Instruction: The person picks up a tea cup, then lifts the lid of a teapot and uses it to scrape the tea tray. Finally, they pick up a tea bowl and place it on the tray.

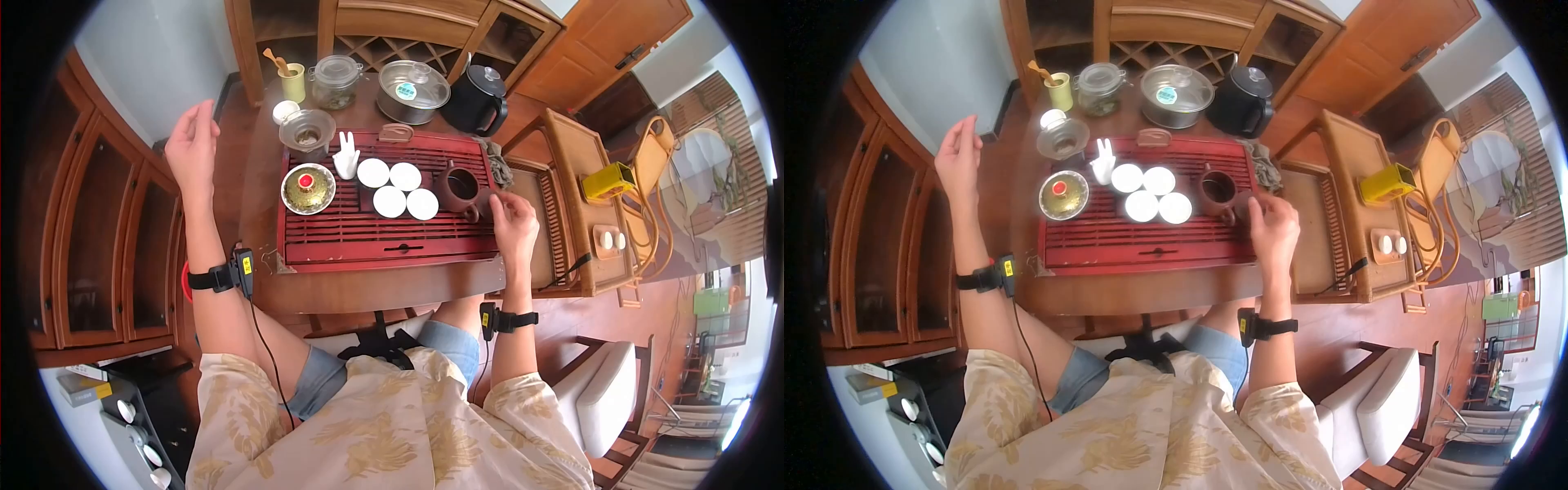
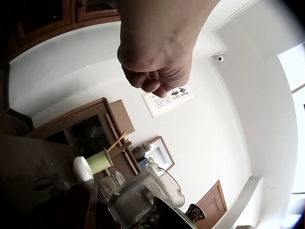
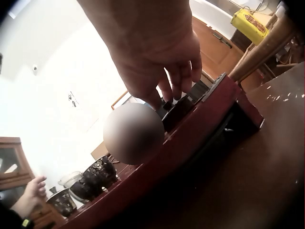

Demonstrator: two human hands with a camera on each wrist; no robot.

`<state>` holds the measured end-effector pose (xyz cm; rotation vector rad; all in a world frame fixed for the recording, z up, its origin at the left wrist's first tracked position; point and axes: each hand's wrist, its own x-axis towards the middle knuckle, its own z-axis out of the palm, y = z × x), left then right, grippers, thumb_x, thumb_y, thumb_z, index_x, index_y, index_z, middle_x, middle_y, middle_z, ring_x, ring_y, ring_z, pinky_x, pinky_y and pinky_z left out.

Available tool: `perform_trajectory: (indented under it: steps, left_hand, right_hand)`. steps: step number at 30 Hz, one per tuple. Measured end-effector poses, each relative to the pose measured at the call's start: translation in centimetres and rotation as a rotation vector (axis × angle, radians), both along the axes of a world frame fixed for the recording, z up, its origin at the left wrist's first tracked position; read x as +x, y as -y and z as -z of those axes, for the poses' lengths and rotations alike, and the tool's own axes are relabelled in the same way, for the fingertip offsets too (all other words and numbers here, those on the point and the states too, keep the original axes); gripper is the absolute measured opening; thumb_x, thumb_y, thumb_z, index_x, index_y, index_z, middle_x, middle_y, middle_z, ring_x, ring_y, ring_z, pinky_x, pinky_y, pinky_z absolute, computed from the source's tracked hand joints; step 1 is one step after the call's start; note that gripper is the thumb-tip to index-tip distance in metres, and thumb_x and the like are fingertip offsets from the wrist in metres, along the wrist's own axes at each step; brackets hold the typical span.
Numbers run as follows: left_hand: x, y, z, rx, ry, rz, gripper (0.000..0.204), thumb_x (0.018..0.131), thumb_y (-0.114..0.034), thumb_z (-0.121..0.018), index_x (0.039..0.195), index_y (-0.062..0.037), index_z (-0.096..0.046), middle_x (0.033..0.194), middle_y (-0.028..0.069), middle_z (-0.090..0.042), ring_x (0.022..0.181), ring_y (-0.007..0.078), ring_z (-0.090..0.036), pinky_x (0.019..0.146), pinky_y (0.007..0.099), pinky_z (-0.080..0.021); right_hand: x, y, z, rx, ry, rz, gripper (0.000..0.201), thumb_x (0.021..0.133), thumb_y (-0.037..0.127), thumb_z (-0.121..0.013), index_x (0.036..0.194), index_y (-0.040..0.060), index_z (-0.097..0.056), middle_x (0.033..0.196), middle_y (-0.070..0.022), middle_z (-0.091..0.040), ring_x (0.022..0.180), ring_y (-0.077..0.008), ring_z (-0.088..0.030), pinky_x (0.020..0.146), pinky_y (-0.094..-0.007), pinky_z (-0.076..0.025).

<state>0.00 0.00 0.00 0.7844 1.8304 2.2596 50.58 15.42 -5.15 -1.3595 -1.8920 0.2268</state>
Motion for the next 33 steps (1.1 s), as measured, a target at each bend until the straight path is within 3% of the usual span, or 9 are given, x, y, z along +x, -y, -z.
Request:
perform_trajectory:
  steps: [3, 6, 9, 18, 21, 24, 28, 30, 33]
  left_hand:
    - [0.2, 0.0, -0.2, -0.003, 0.011, -0.003, 0.024, 0.107, -0.023, -0.077, 0.119, -0.0025, -0.08, 0.077, -0.0068, -0.061, 0.062, -0.0005, -0.043, 0.054, 0.0202, -0.027]
    - [0.1, 0.0, 0.0, -0.004, 0.002, 0.005, 0.026, 0.107, -0.024, -0.077, 0.12, -0.0018, -0.08, 0.077, -0.0067, -0.061, 0.062, -0.0006, -0.043, 0.054, 0.0201, -0.027]
    - [0.2, -0.1, -0.1, 0.003, -0.008, 0.008, 0.027, 0.107, -0.024, -0.077, 0.121, -0.0013, -0.08, 0.077, -0.0067, -0.061, 0.062, -0.0006, -0.042, 0.054, 0.0202, -0.027]
    - [0.1, 0.3, -0.3, 0.001, 0.003, 0.002, 0.027, 0.108, -0.024, -0.076, 0.123, -0.0011, -0.079, 0.077, -0.0068, -0.06, 0.061, -0.001, -0.041, 0.054, 0.0206, -0.026]
    - [0.1, 0.2, -0.3, 0.0, 0.004, -0.014, 0.027, 0.108, -0.023, -0.076, 0.122, -0.0009, -0.079, 0.077, -0.0069, -0.06, 0.061, -0.0012, -0.04, 0.054, 0.0204, -0.025]
    - [0.1, 0.1, -0.3, 0.006, 0.006, -0.009, 0.026, 0.108, -0.023, -0.076, 0.122, -0.001, -0.079, 0.077, -0.0069, -0.06, 0.061, -0.0011, -0.04, 0.054, 0.0203, -0.025]
    - [0.2, 0.1, -0.3, 0.01, 0.009, -0.004, 0.026, 0.108, -0.023, -0.076, 0.121, -0.0014, -0.079, 0.077, -0.0068, -0.06, 0.061, -0.001, -0.04, 0.054, 0.0204, -0.025]
    - [0.4, 0.1, -0.5, -0.007, 0.005, -0.013, 0.026, 0.108, -0.023, -0.076, 0.121, -0.0014, -0.079, 0.076, -0.0068, -0.06, 0.061, -0.0009, -0.041, 0.053, 0.0204, -0.025]
    - [0.3, 0.0, -0.4, -0.001, 0.004, -0.019, 0.026, 0.108, -0.023, -0.076, 0.12, -0.0014, -0.079, 0.076, -0.0068, -0.06, 0.061, -0.0009, -0.041, 0.053, 0.0204, -0.025]
  right_hand:
    - [-1.4, 1.3, -1.5, 0.149, -0.068, -0.006, 0.026, 0.096, 0.018, -0.085, 0.116, 0.0028, -0.08, 0.111, -0.0146, -0.079, 0.098, -0.0309, -0.073, 0.092, -0.0418, -0.059]
    - [-4.0, 4.5, -3.6, -0.016, -0.251, -0.222, 0.032, 0.094, 0.014, -0.087, 0.122, 0.0021, -0.078, 0.106, -0.0141, -0.078, 0.084, -0.0227, -0.072, 0.08, -0.036, -0.059]
    - [-5.9, 6.3, -3.3, -0.18, -0.128, -0.397, 0.056, 0.089, 0.016, -0.092, 0.139, 0.0032, -0.07, 0.102, -0.0134, -0.076, 0.067, -0.0153, -0.067, 0.067, -0.0333, -0.058]
    - [-8.4, 6.4, -1.1, -0.302, 0.015, -0.406, 0.072, 0.087, 0.018, -0.092, 0.15, 0.005, -0.062, 0.121, -0.0188, -0.076, 0.073, -0.021, -0.072, 0.073, -0.037, -0.061]
    - [-8.3, 6.6, -1.1, -0.304, -0.071, -0.408, 0.071, 0.087, 0.015, -0.092, 0.15, 0.0045, -0.063, 0.124, -0.0174, -0.076, 0.074, -0.0194, -0.072, 0.074, -0.0361, -0.061]
    - [-7.8, 6.7, -1.8, -0.246, -0.123, -0.422, 0.074, 0.085, 0.01, -0.094, 0.151, 0.0024, -0.061, 0.125, -0.0131, -0.077, 0.075, -0.0102, -0.07, 0.07, -0.0293, -0.061]
    - [-6.8, 6.8, -4.1, -0.291, -0.287, -0.36, 0.072, 0.084, 0.014, -0.095, 0.147, 0.0011, -0.064, 0.127, -0.0163, -0.078, 0.101, -0.0188, -0.076, 0.089, -0.0338, -0.062]
    - [-5.5, 5.9, -4.7, -0.17, -0.21, -0.32, 0.067, 0.085, 0.012, -0.095, 0.144, 0.0, -0.066, 0.129, -0.0147, -0.078, 0.117, -0.0216, -0.074, 0.104, -0.0372, -0.058]
    - [-4.1, 4.2, -4.6, -0.264, -0.457, -0.332, 0.066, 0.088, 0.007, -0.092, 0.146, -0.0049, -0.062, 0.134, -0.0154, -0.074, 0.12, -0.0217, -0.073, 0.103, -0.0349, -0.059]
